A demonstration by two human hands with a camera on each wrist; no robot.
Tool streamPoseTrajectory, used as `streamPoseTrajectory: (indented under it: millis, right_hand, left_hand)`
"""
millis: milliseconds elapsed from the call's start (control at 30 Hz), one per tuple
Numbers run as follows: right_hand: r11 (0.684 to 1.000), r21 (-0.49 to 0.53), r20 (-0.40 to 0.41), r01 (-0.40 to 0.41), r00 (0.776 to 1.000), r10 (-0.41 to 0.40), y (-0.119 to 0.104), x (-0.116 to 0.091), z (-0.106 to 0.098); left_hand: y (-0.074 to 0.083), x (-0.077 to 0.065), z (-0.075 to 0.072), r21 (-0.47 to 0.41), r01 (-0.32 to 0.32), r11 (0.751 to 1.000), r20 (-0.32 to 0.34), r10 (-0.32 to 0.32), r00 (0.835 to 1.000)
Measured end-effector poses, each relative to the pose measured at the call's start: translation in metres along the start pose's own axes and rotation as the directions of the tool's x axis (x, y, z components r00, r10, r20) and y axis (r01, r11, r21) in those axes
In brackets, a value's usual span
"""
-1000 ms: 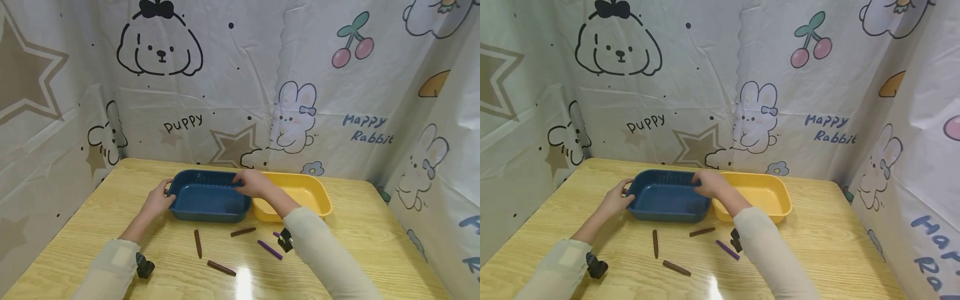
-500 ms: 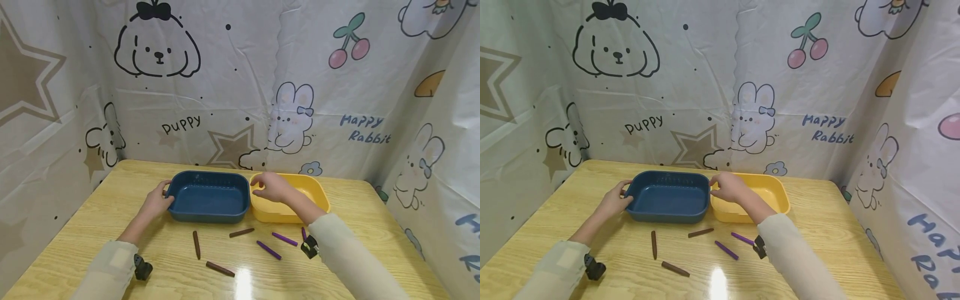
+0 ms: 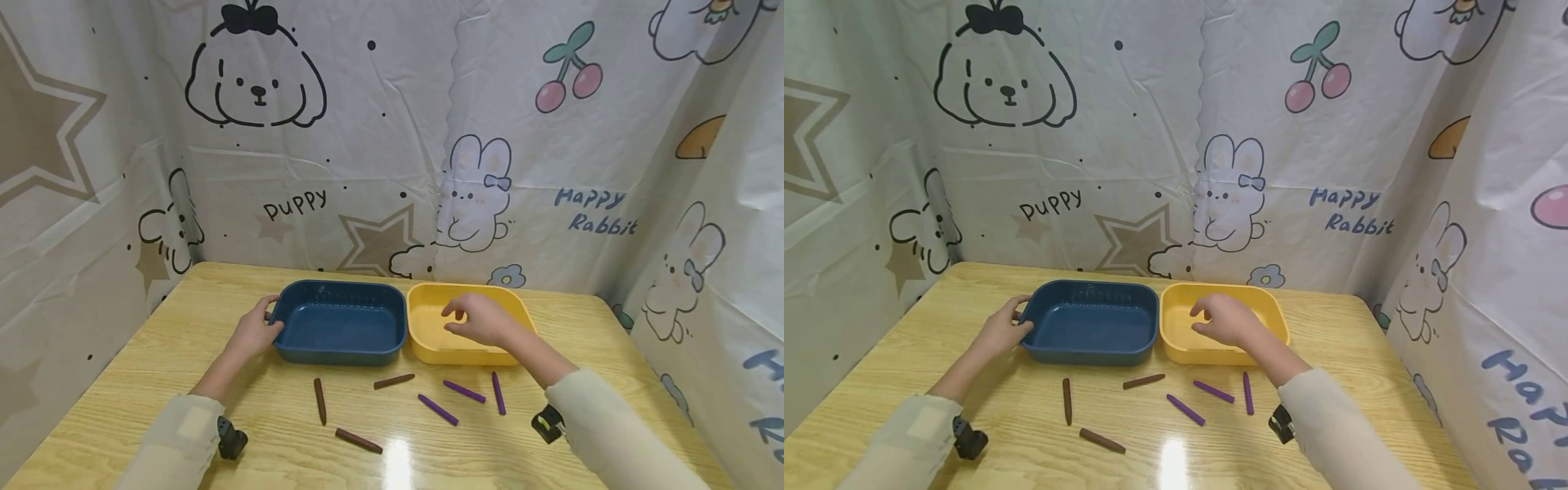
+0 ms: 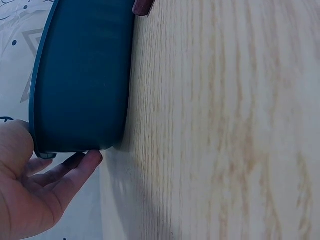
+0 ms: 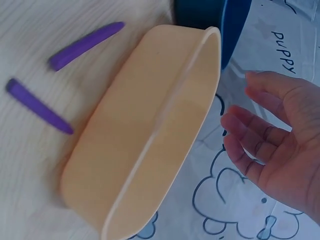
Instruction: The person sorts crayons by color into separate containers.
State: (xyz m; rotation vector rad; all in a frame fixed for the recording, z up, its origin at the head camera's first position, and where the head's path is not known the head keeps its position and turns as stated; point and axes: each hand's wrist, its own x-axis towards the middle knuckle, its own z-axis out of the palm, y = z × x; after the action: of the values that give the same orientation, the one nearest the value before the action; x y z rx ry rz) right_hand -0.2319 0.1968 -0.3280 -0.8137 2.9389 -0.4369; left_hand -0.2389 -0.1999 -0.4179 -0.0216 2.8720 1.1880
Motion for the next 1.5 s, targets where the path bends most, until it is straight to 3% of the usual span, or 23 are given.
streamPoseTrajectory:
  millis: [433,867,1100,1500]
  right_hand:
    - [1.000,-0.018,-0.011,-0.004,1.000,0.004,0.022,-0.034,0.003]
    - [0.993,0.087,-0.009,-0.079,0.997,0.080,0.044,-0.067,0.012]
    - [0.979,0.123,-0.009,-0.161,0.987,0.163,0.055,-0.080,0.023]
    - [0.964,0.154,0.008,-0.218,0.976,0.219,0.074,-0.095,0.046]
  left_hand:
    - [0.000,0.000,0.000,0.008,0.003,1.000,-0.002,-0.003,1.000]
    - [0.000,0.000,0.001,0.010,-0.002,1.000,-0.002,0.002,1.000]
    - [-0.001,0.001,0.000,0.013,-0.011,1.000,-0.008,0.011,1.000]
    - [0.000,0.000,0.001,0.006,0.001,1.000,-0.007,-0.001,1.000]
